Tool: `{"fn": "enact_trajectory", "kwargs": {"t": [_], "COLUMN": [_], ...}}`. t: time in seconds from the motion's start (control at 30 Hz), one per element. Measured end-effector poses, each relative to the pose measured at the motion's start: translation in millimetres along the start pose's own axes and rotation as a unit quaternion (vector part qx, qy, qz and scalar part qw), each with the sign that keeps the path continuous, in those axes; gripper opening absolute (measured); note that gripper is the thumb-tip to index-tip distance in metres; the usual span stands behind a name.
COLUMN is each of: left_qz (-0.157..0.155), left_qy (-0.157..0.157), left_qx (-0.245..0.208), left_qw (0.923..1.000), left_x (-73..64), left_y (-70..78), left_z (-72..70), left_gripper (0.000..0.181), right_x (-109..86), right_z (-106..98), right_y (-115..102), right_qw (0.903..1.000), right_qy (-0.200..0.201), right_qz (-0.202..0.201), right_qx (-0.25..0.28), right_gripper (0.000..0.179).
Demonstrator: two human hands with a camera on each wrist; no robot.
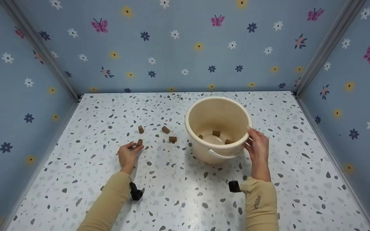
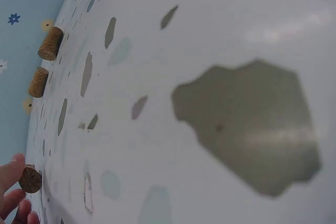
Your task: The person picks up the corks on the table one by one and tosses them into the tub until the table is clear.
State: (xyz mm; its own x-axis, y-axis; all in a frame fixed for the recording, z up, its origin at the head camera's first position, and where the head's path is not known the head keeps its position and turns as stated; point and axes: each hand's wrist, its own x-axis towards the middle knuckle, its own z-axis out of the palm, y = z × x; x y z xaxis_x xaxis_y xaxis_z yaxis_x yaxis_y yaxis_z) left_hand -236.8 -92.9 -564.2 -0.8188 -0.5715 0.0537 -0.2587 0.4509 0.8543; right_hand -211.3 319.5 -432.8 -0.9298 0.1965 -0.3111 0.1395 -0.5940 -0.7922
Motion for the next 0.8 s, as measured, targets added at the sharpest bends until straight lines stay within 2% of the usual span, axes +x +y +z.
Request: {"fn": "enact_trajectory", "kwargs": {"t": [0.3, 0.63, 0.8], "left_qz": [-0.007, -0.009, -0.02], "left_qy": [0.007, 0.009, 0.008], "left_qx": [0.021, 0.033, 0.044], "left_qw": [0.9997, 0.9994, 0.9988], "left_x": [-0.2, 3.1, 3.5], "left_y": [1.8, -2.2, -1.1], "left_z": [2.2, 3.5, 4.0], "left_gripper": [0.025, 0.02, 0.018], "right_x": [0.5, -0.2, -0.1], "right_z": [-1.5, -0.6, 0.0], "right_y": [-0.3, 0.2, 0.7], "right_qw": [0.9999, 1.0, 0.9999], "right_qy": [-0.009, 0.002, 0.009], "right_qz": [0.006, 0.004, -0.001], "right_qx": [0.002, -0.005, -0.005], "right_gripper": [0.009, 0.008, 0.005]}}
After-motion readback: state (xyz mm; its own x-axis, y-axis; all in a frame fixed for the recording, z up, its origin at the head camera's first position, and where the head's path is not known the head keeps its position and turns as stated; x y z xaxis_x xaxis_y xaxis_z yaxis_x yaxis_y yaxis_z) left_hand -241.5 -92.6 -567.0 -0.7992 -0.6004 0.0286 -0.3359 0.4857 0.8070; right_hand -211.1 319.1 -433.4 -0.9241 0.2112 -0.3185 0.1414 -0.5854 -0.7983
